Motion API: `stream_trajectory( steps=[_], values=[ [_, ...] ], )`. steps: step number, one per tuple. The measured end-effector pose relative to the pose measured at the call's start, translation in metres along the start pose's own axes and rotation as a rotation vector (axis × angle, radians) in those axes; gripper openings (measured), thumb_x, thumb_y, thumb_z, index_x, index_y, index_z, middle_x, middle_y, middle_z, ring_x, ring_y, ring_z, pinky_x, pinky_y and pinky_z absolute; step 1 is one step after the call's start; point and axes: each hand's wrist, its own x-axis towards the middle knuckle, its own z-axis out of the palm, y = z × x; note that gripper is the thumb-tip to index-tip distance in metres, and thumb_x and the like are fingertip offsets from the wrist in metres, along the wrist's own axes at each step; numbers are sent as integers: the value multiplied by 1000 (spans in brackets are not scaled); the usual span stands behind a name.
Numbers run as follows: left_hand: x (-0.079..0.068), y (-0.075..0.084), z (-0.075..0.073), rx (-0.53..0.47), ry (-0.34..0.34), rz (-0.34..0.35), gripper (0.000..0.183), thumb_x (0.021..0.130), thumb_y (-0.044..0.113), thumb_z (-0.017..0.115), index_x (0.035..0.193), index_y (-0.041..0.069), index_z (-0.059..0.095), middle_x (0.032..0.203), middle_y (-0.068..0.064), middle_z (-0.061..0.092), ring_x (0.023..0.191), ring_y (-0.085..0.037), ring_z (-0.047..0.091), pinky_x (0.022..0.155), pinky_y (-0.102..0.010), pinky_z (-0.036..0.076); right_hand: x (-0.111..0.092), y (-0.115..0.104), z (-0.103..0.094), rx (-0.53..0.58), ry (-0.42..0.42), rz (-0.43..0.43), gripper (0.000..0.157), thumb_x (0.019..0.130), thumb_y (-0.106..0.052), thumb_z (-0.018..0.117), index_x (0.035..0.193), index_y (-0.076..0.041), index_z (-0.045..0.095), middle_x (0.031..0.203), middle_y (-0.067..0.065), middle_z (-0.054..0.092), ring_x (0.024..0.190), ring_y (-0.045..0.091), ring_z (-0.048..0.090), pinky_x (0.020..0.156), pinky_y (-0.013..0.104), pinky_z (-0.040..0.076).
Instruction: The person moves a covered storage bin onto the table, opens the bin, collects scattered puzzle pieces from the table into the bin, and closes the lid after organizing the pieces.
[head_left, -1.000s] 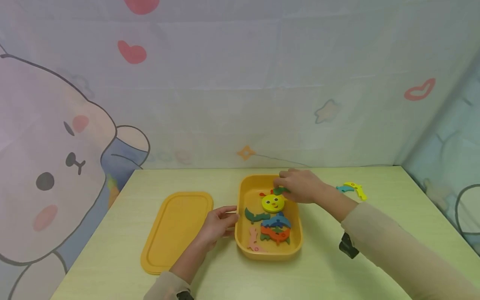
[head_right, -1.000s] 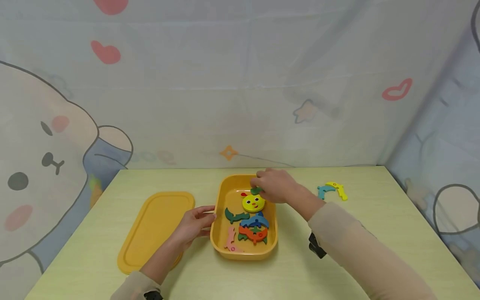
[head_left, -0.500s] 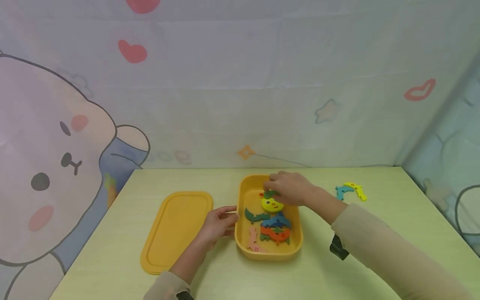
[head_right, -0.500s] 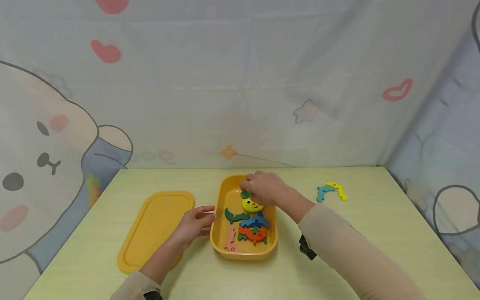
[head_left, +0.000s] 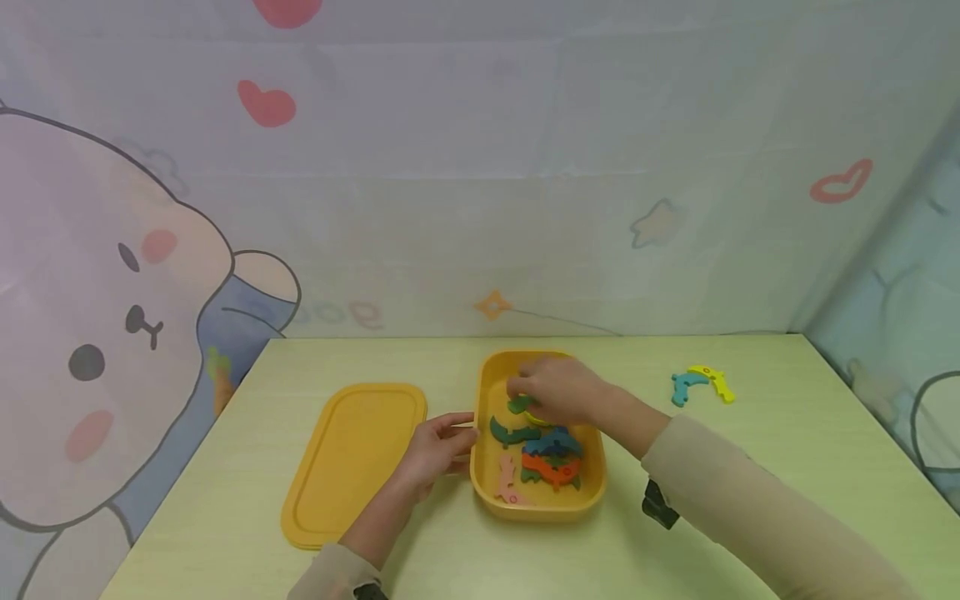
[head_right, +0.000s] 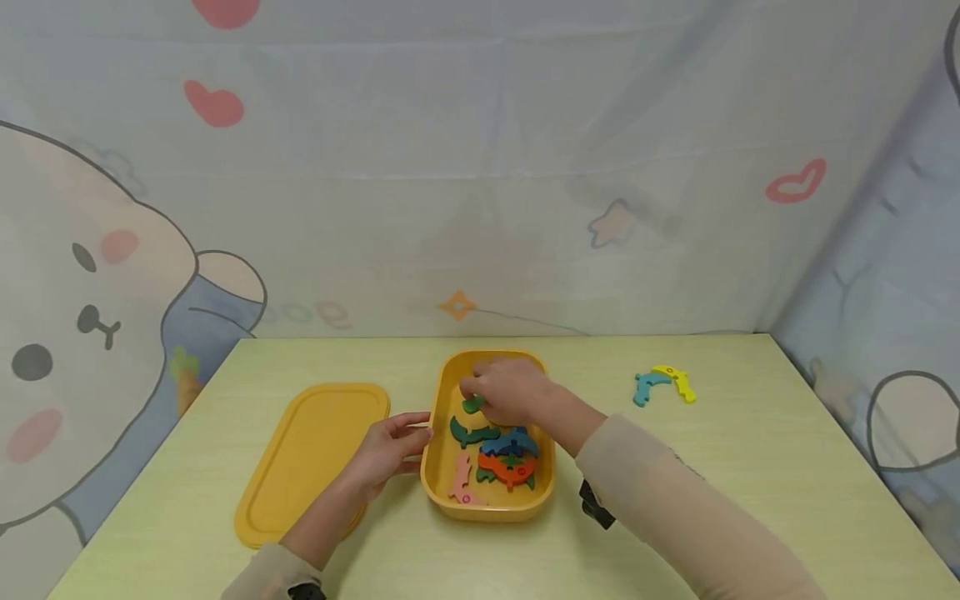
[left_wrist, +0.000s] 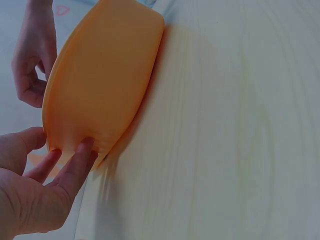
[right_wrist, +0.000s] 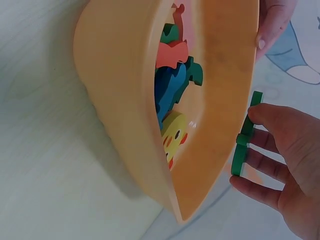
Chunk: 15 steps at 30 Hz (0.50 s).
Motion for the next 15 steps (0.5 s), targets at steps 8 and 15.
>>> stream_trajectory(
  steps=[8,15],
  values=[
    [16,-20,-5,-8,1,-6,41,91,15,57,128,-1,50,114,-24,60,87,-26,66,71,-37,56,2,-4,0,14,-38,15,17,86,-21,64,102,-22,60,94,-2,59,78,16,56,62,27,49],
    [3,-4,-2,-4,-11,-1,40,91,12,55,128,-4,49,115,-27,58,90,-30,65,73,-38,56,3,-7,1,25,-40,13,18,86,-20,63,103,-22,60,93,-2,58,78,16,55,58,25,47]
  ],
)
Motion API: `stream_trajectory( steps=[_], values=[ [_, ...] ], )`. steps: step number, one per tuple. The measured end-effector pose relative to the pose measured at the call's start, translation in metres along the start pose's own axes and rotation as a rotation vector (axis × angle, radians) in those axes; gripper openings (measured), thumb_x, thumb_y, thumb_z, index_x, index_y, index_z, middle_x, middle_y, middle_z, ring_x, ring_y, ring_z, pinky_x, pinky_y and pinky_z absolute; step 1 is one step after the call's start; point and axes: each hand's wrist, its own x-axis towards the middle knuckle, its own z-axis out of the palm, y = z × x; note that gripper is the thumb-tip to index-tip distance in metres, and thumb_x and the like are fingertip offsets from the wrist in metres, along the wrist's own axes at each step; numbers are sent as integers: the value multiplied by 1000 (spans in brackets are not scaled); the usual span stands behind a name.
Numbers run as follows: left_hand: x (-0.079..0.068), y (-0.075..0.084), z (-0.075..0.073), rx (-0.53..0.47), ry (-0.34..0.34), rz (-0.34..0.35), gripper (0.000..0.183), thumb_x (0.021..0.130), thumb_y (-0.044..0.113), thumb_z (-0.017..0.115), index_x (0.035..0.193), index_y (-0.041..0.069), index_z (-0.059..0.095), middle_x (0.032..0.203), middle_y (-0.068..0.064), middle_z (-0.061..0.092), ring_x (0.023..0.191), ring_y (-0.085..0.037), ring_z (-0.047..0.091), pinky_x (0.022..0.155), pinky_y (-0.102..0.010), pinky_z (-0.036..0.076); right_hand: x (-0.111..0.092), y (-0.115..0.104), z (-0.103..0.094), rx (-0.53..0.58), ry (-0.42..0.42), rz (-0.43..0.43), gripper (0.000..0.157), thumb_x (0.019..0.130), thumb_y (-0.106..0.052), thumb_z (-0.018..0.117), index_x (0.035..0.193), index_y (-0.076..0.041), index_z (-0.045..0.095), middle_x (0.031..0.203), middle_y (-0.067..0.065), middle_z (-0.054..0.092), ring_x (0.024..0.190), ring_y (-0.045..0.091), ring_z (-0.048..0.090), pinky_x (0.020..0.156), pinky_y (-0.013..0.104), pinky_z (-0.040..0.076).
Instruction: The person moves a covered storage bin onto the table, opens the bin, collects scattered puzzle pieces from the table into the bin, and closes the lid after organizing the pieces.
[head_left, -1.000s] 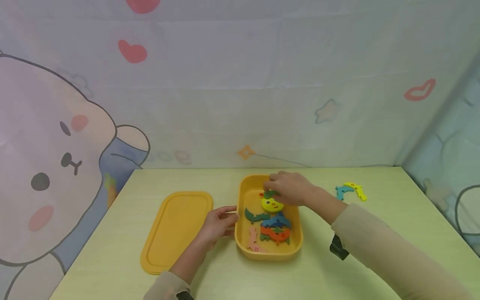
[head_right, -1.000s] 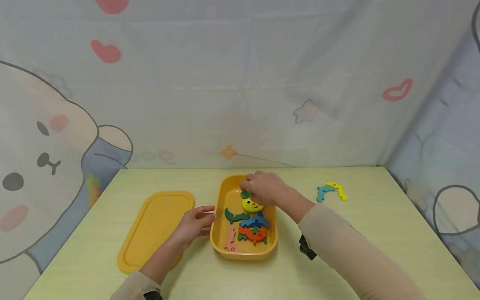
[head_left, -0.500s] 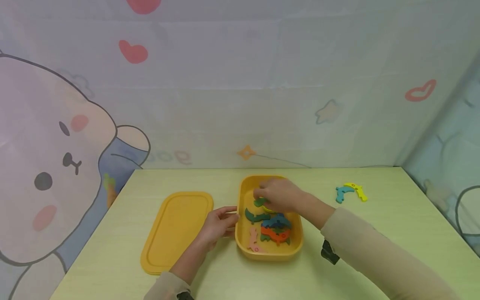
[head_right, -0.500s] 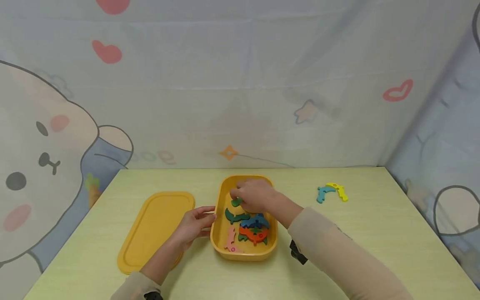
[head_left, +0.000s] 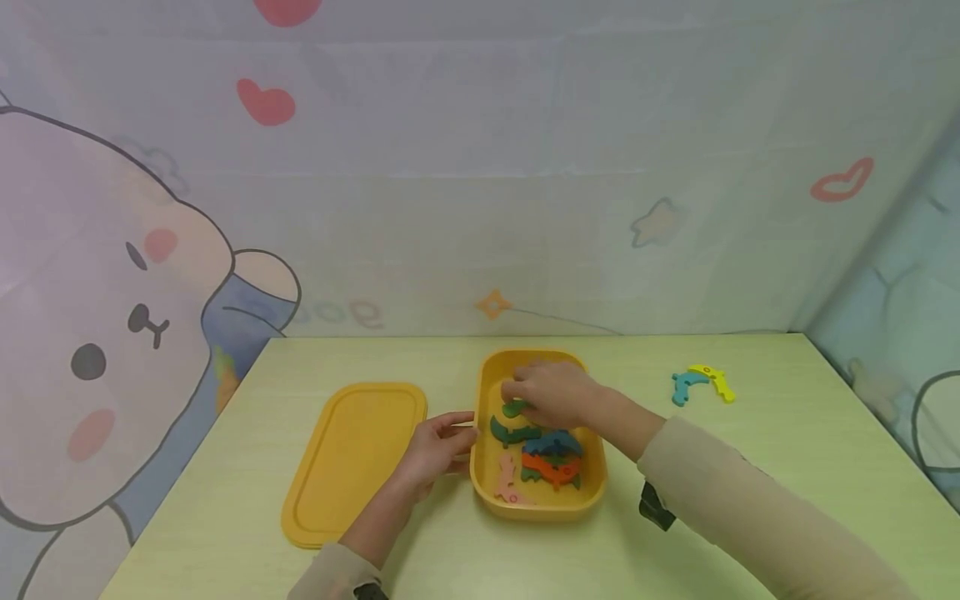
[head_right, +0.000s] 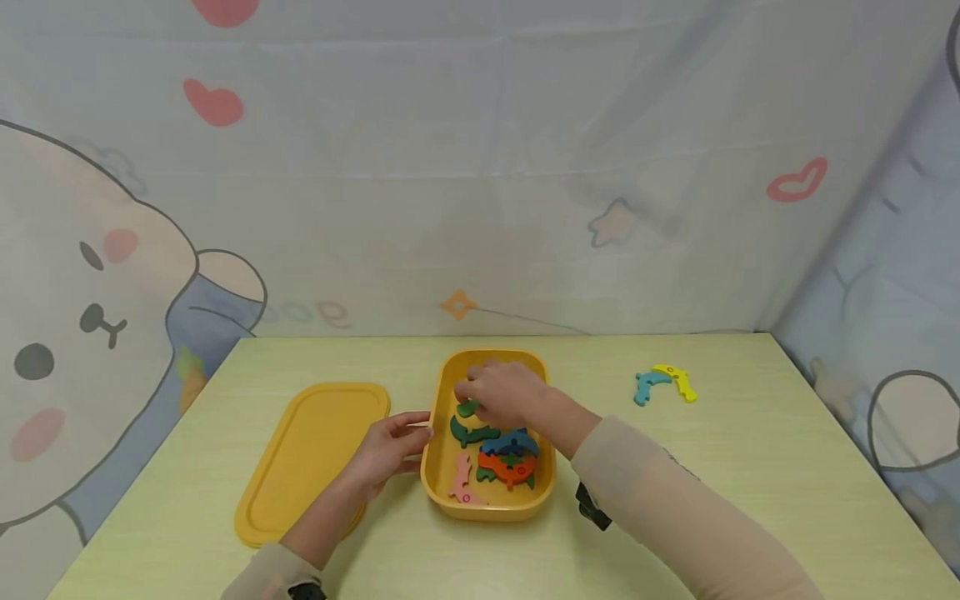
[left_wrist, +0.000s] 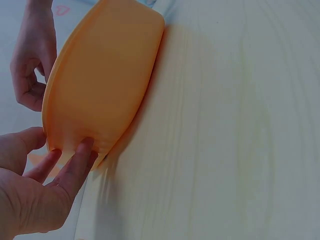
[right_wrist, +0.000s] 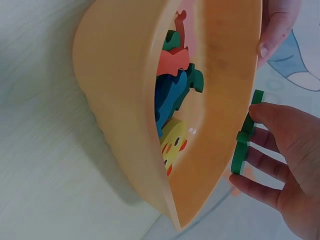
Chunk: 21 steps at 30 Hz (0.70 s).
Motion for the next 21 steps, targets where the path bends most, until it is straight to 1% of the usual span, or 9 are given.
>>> stream_trajectory(
  steps=[3,11,13,16,21],
  values=[
    [-2,1,0,-4,-4,2,41,91,12,55,128,-4,49,116,-28,57,91,-33,65,73,-38,56,-1,-1,0,13,7,-7,18,85,-18,64,102,-21,60,92,-2,57,76,16,54,57,25,46],
    [10,-13,-3,-10,2,-10,41,91,14,56,129,-2,49,115,-25,59,91,-32,65,71,-37,56,0,-4,3,26,8,-14,16,85,-20,65,101,-20,60,90,-2,56,73,14,52,54,22,43],
    [11,-14,-4,-7,-1,-10,41,91,13,56,129,-2,49,115,-25,58,91,-33,65,72,-38,56,0,-5,3,24,5,-14,18,85,-21,65,103,-20,60,91,-2,56,74,15,53,54,22,43],
    [11,-15,-4,-6,-5,-6,41,92,13,56,129,-2,49,115,-26,58,92,-33,65,72,-38,56,0,-5,3,23,-1,-9,23,85,-23,66,107,-20,59,95,0,57,78,17,55,58,24,47],
    [10,-15,-3,-10,11,-5,43,90,17,58,129,0,50,114,-23,60,89,-29,66,70,-36,56,-2,-6,4,31,8,-5,30,84,-26,67,112,-21,58,100,1,58,83,19,57,62,27,49]
  ],
)
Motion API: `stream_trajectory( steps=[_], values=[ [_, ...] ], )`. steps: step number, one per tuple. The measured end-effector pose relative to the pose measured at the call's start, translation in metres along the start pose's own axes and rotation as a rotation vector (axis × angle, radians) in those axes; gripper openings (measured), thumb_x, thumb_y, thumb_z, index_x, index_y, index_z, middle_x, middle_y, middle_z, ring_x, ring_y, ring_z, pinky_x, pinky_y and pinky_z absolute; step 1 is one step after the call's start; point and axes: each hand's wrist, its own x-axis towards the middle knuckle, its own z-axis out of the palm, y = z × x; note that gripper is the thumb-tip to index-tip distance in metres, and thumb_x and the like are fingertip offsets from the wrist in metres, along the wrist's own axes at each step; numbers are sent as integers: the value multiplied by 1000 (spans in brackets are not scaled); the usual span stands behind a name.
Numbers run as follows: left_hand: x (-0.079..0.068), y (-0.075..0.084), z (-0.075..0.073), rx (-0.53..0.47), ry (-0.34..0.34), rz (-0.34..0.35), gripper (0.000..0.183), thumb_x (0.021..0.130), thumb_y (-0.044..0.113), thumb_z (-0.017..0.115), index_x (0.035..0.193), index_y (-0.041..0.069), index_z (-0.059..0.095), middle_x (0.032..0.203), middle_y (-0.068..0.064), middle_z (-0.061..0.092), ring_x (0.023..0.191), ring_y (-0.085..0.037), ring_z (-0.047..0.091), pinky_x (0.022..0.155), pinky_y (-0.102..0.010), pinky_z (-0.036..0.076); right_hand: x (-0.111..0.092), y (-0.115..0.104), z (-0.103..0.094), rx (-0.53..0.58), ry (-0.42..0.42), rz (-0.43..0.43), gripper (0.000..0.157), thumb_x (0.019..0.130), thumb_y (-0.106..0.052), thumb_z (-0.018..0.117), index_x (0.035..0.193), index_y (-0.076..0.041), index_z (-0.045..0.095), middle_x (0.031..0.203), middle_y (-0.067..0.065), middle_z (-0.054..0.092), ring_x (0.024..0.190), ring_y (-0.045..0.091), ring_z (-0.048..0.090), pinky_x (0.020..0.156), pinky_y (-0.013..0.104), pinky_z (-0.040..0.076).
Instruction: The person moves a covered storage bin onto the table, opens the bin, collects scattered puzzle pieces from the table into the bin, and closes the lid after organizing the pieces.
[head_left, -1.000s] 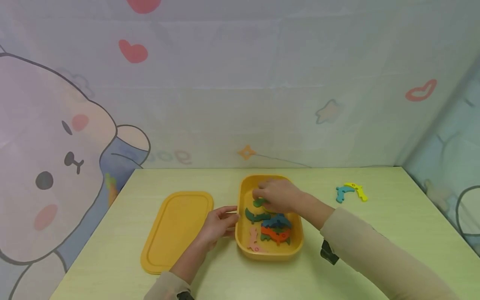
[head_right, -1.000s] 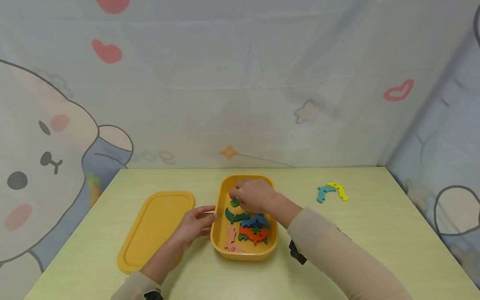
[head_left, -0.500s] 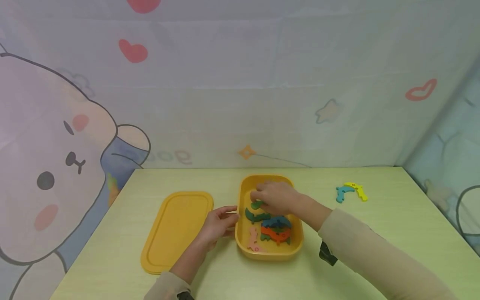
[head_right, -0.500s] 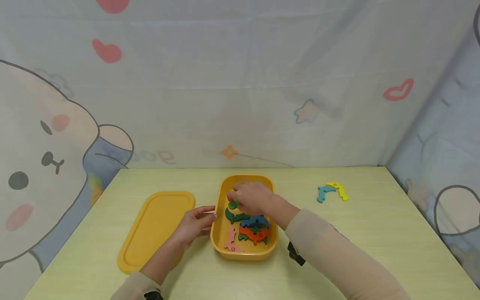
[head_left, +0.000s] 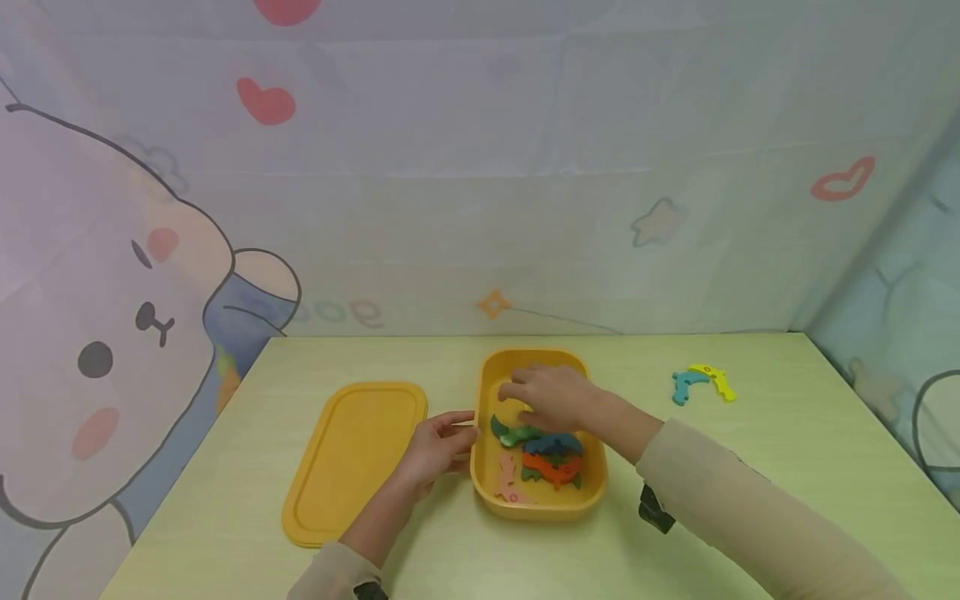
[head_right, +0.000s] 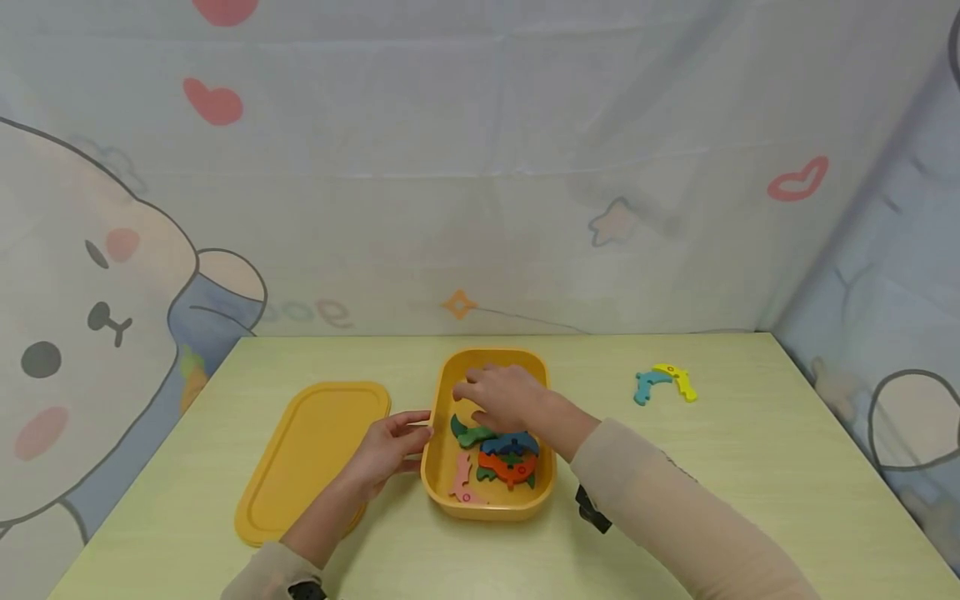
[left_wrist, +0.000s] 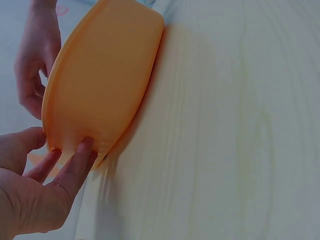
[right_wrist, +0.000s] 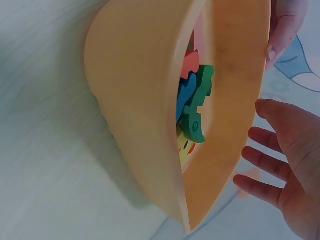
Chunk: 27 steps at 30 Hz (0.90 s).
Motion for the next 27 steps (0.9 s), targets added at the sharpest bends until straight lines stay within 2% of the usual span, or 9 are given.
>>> stream_trajectory(
  steps=[5,14,27],
  values=[
    [0,0,1,14,25,-13,42,89,19,60,127,2,53,113,-20,61,86,-23,66,70,-35,56,-1,3,3,-13,11,-2,34,85,-28,66,116,-20,58,105,2,58,87,19,57,66,29,51],
    [0,-2,0,23,21,-11,42,89,20,60,127,3,53,112,-19,62,84,-19,66,71,-35,56,-5,13,6,-19,7,27,38,88,-32,62,123,-20,57,118,4,57,102,21,57,83,35,51],
    [1,-3,0,23,30,-25,43,88,21,62,126,4,54,112,-18,62,82,-20,66,69,-33,57,-21,33,2,-48,74,58,35,84,-27,66,117,-16,60,112,4,59,99,24,57,80,36,52]
  ],
)
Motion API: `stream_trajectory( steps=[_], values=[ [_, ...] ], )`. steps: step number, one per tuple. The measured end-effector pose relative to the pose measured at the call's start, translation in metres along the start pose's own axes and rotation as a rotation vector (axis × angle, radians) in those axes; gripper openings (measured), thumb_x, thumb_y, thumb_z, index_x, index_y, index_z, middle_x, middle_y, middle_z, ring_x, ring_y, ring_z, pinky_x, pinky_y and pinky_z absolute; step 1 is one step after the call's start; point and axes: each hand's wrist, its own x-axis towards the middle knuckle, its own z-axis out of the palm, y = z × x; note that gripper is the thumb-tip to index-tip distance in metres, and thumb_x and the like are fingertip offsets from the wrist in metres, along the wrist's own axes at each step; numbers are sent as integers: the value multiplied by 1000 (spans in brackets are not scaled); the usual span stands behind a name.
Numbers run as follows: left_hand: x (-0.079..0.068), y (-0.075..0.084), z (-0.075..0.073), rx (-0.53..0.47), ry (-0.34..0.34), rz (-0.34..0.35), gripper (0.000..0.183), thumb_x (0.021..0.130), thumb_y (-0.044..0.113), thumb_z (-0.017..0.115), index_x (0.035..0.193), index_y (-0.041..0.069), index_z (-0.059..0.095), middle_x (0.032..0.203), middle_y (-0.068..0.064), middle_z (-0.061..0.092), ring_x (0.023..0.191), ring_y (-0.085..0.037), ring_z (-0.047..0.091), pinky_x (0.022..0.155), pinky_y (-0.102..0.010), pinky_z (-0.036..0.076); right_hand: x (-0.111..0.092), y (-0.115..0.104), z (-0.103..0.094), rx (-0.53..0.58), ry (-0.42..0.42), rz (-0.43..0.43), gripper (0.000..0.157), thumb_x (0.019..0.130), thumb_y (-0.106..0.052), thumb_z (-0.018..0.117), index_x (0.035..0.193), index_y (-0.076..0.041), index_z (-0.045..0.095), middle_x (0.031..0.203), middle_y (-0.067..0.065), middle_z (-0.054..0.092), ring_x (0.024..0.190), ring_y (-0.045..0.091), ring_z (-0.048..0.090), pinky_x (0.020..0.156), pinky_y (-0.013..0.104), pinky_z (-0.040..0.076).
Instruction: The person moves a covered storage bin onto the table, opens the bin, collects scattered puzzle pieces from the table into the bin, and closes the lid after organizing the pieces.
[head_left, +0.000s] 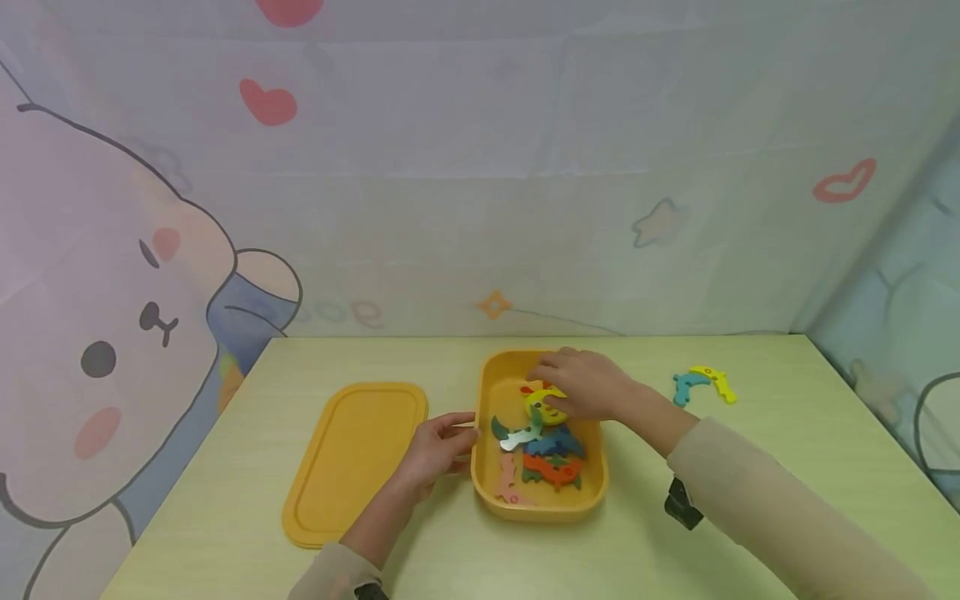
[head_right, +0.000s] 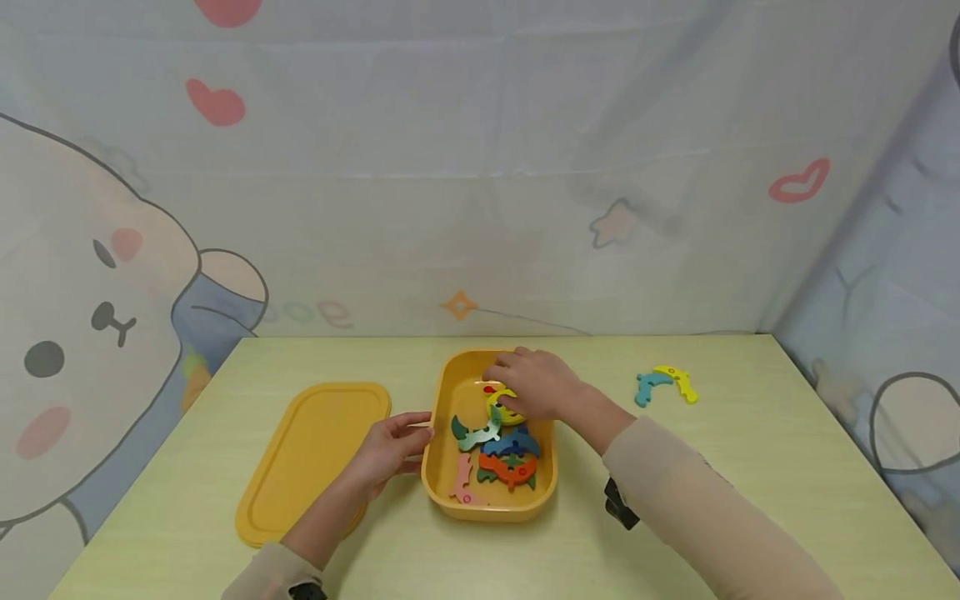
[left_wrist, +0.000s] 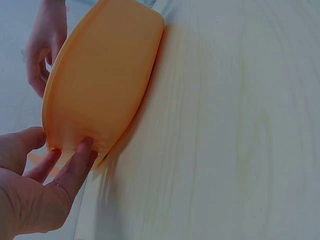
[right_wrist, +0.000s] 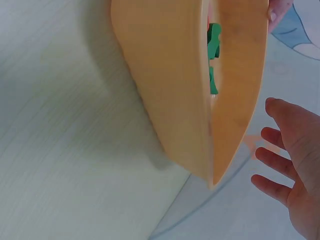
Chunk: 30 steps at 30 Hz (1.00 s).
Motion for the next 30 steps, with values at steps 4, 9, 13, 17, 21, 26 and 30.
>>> stream_trajectory(
  steps=[4,9,13,17,21,26,30],
  values=[
    [-1,0,0,-6,-2,2,42,89,20,61,127,3,53,112,-20,61,83,-22,66,69,-34,57,-6,10,-1,-27,27,-1,34,84,-26,67,115,-14,61,108,4,59,94,23,57,78,35,52],
    [-2,1,0,-3,-4,2,43,89,20,61,127,3,53,113,-20,60,84,-22,66,70,-34,57,-13,21,-2,-35,43,22,32,84,-25,66,114,-15,62,103,3,59,90,21,57,76,34,52],
    [-2,1,0,-4,-5,3,43,89,20,61,127,3,53,113,-20,60,85,-22,66,70,-34,56,-18,30,-1,-18,50,55,32,82,-24,68,112,-15,63,102,3,60,91,22,58,77,35,52],
    [-3,1,0,-4,-7,4,42,89,19,60,127,2,52,113,-21,60,86,-23,66,70,-34,56,-25,39,0,-8,59,80,32,82,-23,69,112,-16,63,103,3,61,91,22,59,76,36,53],
    [-3,2,1,-3,-6,8,43,89,20,61,127,2,52,114,-21,60,87,-25,66,70,-35,56,-32,48,4,-4,65,103,31,82,-23,69,112,-15,63,103,3,61,89,21,59,73,36,53],
    [-5,3,1,-8,-6,13,44,89,20,60,128,1,51,115,-22,60,88,-26,66,70,-35,56,-42,59,6,-9,78,130,29,82,-22,68,110,-14,63,101,4,60,83,20,58,67,34,52],
    [-5,3,0,-12,-10,21,45,89,20,60,129,0,50,115,-23,59,89,-27,66,70,-36,56,-48,66,8,-8,87,150,28,82,-20,68,109,-14,64,99,4,60,81,20,58,65,33,51]
  ],
)
